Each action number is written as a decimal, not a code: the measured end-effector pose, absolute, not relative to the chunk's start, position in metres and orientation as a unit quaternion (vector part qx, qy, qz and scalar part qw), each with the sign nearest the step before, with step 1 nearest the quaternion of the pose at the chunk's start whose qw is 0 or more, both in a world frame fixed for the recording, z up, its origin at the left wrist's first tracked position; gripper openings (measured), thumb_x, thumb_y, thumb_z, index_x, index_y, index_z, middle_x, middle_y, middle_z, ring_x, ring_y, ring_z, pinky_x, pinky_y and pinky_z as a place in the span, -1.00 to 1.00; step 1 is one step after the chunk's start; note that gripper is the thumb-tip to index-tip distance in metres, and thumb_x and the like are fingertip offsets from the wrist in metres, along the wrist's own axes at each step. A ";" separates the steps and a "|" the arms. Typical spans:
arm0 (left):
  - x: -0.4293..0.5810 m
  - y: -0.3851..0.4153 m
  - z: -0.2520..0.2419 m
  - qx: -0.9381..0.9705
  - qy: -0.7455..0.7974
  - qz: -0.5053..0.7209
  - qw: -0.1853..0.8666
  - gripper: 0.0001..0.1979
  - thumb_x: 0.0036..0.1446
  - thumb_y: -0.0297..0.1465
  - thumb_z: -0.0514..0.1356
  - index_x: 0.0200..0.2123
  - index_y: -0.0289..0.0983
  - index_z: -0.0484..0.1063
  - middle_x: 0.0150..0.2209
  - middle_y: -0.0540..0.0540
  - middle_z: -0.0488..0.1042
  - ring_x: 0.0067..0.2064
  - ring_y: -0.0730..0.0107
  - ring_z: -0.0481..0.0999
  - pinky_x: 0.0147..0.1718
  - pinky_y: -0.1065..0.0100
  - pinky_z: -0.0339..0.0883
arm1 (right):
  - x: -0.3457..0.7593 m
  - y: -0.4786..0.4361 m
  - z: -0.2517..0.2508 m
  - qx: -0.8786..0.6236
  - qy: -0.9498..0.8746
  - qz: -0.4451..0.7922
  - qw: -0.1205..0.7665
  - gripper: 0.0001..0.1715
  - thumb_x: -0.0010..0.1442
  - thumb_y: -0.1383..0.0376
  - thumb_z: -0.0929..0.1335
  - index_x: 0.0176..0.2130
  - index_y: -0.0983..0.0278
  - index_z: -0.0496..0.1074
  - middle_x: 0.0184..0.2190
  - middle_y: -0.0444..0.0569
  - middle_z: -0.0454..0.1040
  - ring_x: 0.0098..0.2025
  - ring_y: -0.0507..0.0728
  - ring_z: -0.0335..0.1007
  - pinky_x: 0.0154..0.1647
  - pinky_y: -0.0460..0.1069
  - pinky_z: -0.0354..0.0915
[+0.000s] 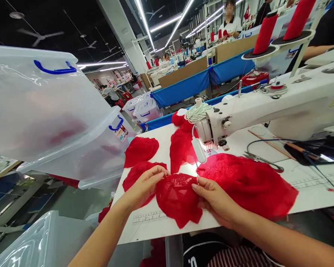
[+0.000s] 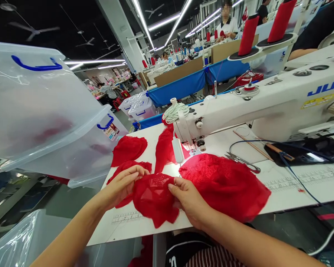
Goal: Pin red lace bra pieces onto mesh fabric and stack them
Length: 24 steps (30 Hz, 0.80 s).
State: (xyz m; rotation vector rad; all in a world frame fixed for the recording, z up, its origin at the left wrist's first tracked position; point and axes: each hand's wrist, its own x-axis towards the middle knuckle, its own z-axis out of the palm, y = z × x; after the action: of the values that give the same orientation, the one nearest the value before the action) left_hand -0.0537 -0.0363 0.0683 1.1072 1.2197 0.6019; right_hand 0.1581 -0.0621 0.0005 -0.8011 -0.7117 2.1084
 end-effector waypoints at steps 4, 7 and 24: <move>-0.064 -0.025 0.052 0.564 0.590 0.137 0.562 -0.57 -0.02 -0.29 0.30 -0.06 -0.24 0.35 -0.17 -0.08 0.37 -0.21 0.37 0.35 -0.23 0.35 0.24 | 0.158 -0.064 -0.003 -0.349 -0.223 0.824 0.386 -0.43 -0.14 0.19 0.49 -0.09 0.23 0.42 -0.35 -0.11 0.55 -0.33 0.06 0.46 -0.29 -0.06 0.33; -0.067 -0.021 0.047 0.658 0.598 0.052 0.455 -0.78 0.04 -0.27 0.22 -0.27 -0.28 0.42 -0.36 -0.01 0.35 -0.31 0.36 0.32 -0.32 0.34 0.20 | 0.159 -0.066 -0.007 -0.363 -0.242 0.812 0.387 -0.36 -0.15 0.26 0.47 -0.02 0.21 0.40 -0.37 -0.16 0.53 -0.33 0.04 0.45 -0.26 -0.07 0.32; -0.065 -0.015 0.057 0.703 0.538 -0.036 0.464 -0.65 0.16 -0.09 0.08 -0.46 -0.26 0.35 -0.46 0.03 0.32 -0.42 0.44 0.25 -0.44 0.40 0.09 | 0.150 -0.076 -0.024 -0.399 -0.392 0.737 0.379 -0.34 -0.03 0.22 0.34 0.09 0.29 0.32 0.06 0.11 0.42 0.13 0.22 0.31 0.16 0.10 0.20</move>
State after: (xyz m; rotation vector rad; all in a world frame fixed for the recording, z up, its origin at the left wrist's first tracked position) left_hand -0.0653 -0.0155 0.0567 1.7263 1.3226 -0.0895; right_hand 0.1505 -0.0760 -0.0239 -1.0199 -1.0014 1.8821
